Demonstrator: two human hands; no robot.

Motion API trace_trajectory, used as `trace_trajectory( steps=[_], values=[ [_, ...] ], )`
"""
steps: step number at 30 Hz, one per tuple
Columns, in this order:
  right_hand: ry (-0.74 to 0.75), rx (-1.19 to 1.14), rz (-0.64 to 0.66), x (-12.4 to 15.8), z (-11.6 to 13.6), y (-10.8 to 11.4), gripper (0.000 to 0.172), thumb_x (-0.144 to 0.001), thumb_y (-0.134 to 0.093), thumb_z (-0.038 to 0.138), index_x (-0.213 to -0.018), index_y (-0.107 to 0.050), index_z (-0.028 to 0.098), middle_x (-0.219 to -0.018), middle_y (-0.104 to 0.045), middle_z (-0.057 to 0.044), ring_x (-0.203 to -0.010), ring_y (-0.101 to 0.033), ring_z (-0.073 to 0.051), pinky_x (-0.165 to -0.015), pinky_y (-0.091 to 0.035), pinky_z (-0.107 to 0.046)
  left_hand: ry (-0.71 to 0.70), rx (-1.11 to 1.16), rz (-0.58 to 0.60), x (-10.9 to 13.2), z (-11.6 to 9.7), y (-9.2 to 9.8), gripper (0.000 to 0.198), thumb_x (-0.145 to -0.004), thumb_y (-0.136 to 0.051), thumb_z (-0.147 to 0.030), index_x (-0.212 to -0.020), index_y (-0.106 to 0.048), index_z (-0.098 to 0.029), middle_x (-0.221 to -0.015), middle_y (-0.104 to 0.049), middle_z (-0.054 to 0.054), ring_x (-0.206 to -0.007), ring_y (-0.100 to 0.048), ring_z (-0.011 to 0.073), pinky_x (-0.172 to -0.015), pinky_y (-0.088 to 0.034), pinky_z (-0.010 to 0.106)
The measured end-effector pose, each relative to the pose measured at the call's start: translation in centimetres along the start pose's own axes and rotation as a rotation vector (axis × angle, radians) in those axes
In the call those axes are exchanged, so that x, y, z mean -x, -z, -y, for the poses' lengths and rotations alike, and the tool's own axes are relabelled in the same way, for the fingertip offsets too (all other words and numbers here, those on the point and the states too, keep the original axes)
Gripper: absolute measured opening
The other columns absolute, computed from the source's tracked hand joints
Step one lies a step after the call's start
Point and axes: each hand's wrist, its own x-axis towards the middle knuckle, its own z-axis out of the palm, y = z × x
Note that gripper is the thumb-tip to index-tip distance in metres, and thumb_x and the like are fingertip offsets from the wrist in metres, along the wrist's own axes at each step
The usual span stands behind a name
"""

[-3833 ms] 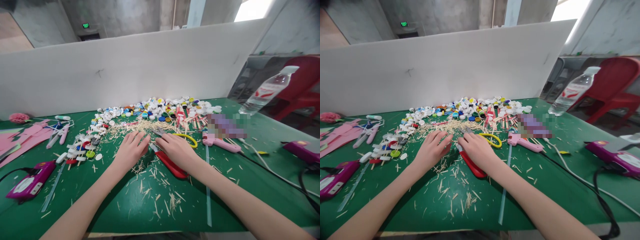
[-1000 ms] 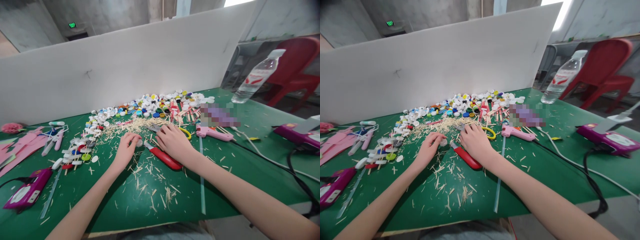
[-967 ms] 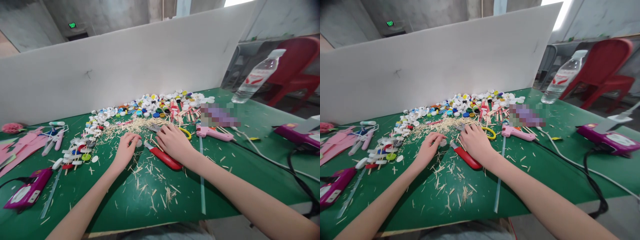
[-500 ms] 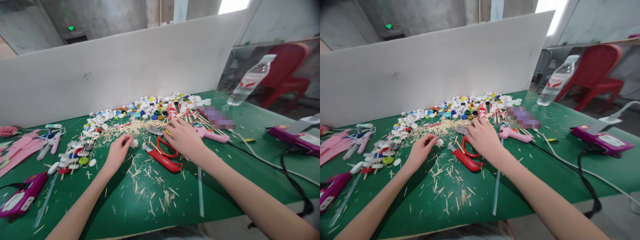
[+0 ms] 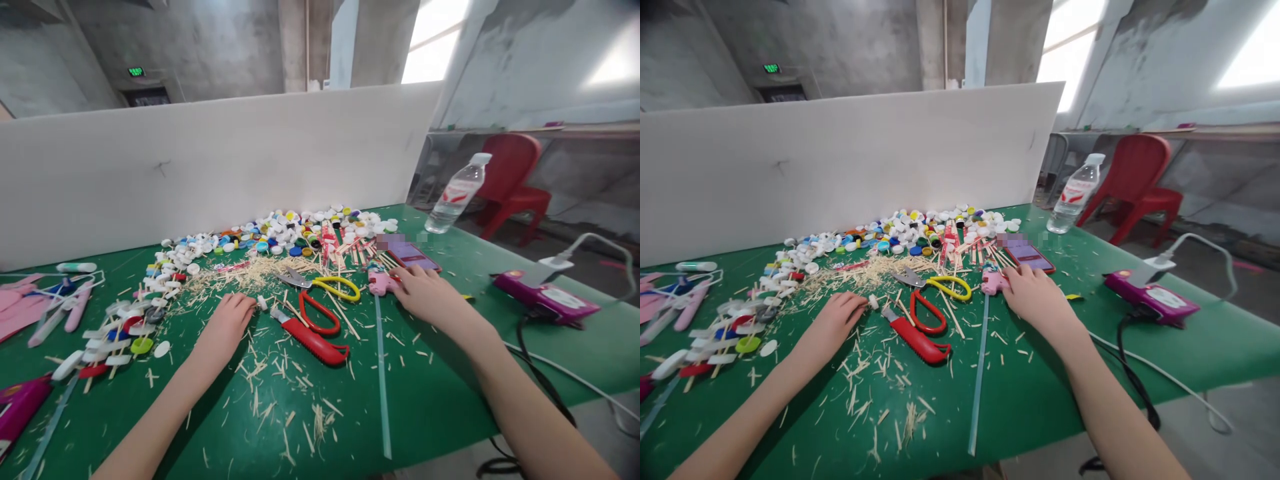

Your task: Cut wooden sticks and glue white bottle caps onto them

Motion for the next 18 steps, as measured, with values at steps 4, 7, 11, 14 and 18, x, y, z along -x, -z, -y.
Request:
trace_trajectory(
  steps=[4,7,11,14,18],
  values=[
    [-0.016,0.035,0.058,0.1,0.4,0.1,0.04,-0.086,-0.04,0.031,-0.121,-0.053,0.016,-0.106,-0.06,-0.014,-0.093,-0.055,-0.029,-0.08,-0.037,-0.038,-0.007,-0.062,0.015,0.0,0.0,0.3,0.019,-0.092,-0.042,-0.02,-0.096,-0.061,-0.018,-0.094,-0.06,0.006,-0.09,-0.051,0.0222,-0.08,-0.046,0.038],
    [0.014,0.056,0.042,0.2,0.4,-0.3,0.037,-0.087,-0.038,0.026,-0.118,-0.054,0.013,-0.103,-0.06,-0.016,-0.092,-0.055,-0.027,-0.08,-0.036,-0.037,0.022,0.014,-0.021,-0.1,-0.3,0.5,0.017,-0.092,-0.043,-0.02,-0.095,-0.06,-0.02,-0.093,-0.061,0.005,-0.089,-0.052,0.0207,-0.079,-0.047,0.037],
    [0.018,0.077,-0.081,0.3,0.7,-0.4,0.033,-0.087,-0.038,0.024,-0.112,-0.054,0.009,-0.097,-0.06,-0.017,-0.09,-0.053,-0.028,-0.079,-0.036,-0.037,0.09,0.172,-0.058,-0.4,-0.8,0.5,0.013,-0.09,-0.046,-0.021,-0.092,-0.058,-0.021,-0.092,-0.062,0.004,-0.087,-0.056,0.0185,-0.077,-0.048,0.034],
    [-0.006,-0.027,-0.162,0.4,1.0,0.6,0.034,-0.088,-0.039,0.031,-0.111,-0.053,0.01,-0.1,-0.061,-0.017,-0.09,-0.054,-0.028,-0.077,-0.038,-0.037,0.136,0.272,-0.067,-0.5,-1.4,0.5,0.011,-0.089,-0.048,-0.025,-0.09,-0.058,-0.02,-0.09,-0.063,0.003,-0.083,-0.058,0.0174,-0.074,-0.048,0.032],
    [0.018,-0.302,-0.153,0.3,1.7,2.5,0.032,-0.089,-0.038,0.039,-0.105,-0.056,0.017,-0.097,-0.063,-0.011,-0.089,-0.057,-0.025,-0.071,-0.04,-0.033,0.181,0.398,-0.053,-0.6,-2.3,0.6,0.012,-0.088,-0.05,-0.027,-0.091,-0.059,-0.02,-0.09,-0.063,0.003,-0.078,-0.058,0.0157,-0.071,-0.048,0.03]
  ],
)
